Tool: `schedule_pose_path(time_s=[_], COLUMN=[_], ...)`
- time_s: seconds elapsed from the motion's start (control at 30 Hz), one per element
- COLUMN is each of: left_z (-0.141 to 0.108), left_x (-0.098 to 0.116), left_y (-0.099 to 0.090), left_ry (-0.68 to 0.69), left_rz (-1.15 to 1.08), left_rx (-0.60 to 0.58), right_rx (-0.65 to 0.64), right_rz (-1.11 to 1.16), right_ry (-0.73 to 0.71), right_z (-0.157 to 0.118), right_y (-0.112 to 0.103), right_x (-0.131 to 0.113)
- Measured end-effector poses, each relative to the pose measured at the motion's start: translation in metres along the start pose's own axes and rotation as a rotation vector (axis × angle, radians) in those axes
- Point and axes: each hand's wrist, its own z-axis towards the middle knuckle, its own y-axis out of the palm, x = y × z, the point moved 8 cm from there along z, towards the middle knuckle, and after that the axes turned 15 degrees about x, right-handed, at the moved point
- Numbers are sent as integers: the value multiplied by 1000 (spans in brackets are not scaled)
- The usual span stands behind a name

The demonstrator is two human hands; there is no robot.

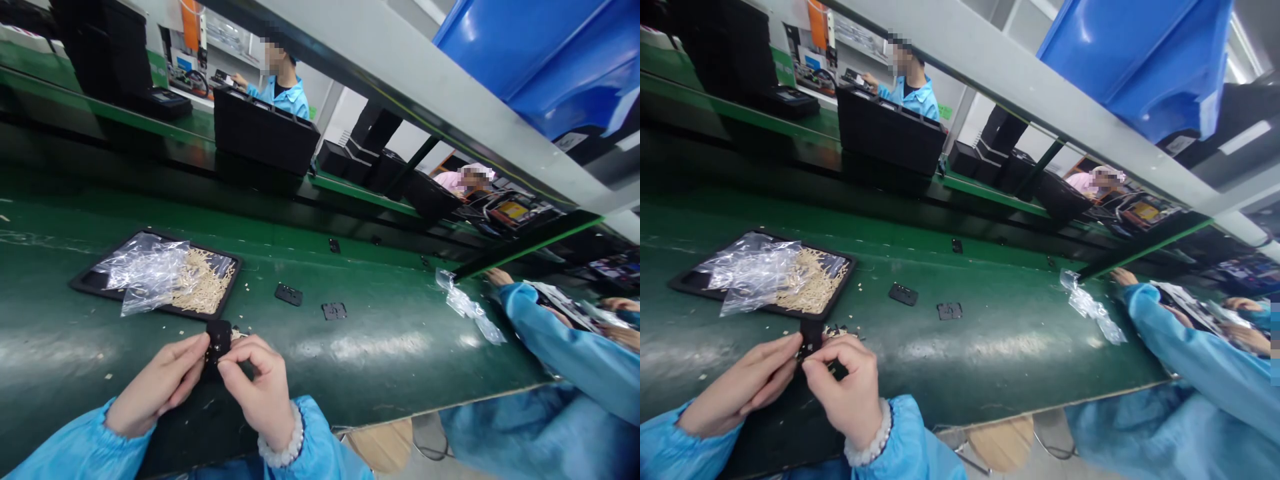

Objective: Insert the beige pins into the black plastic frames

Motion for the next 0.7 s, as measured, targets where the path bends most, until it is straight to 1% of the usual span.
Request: schedule_pose_path(time_s=[0.07,0.1,0.2,0.27,0.3,0.33,0.37,0.47,0.5,0.53,0.6,0.63,0.7], left_z=[4,4,1,-3,-3,-3,-3,-1,-1,-2,-3,-2,0], left_x=[12,20,39,43,42,38,33,17,14,15,20,23,27], left_y=[-9,-13,-23,-23,-22,-21,-21,-24,-26,-27,-30,-30,-32], left_ry=[207,314,587,693,712,702,665,485,453,450,482,489,467], left_rz=[212,278,339,358,366,355,315,110,73,74,153,191,198], left_rx=[83,143,310,363,370,375,376,356,344,329,267,214,130], right_rx=[43,53,70,90,99,105,107,111,118,121,122,122,122], right_rz=[-34,-40,-15,11,33,66,116,308,361,402,453,467,484], right_ry=[-18,-17,12,51,83,129,193,436,507,562,624,637,649], right_z=[2,2,2,2,2,2,2,-1,-2,-3,-6,-6,-8], right_y=[-3,-4,-5,-6,-7,-8,-8,-7,-6,-6,-6,-6,-6], right_x=[-1,-1,2,7,10,14,20,38,43,47,50,50,48])
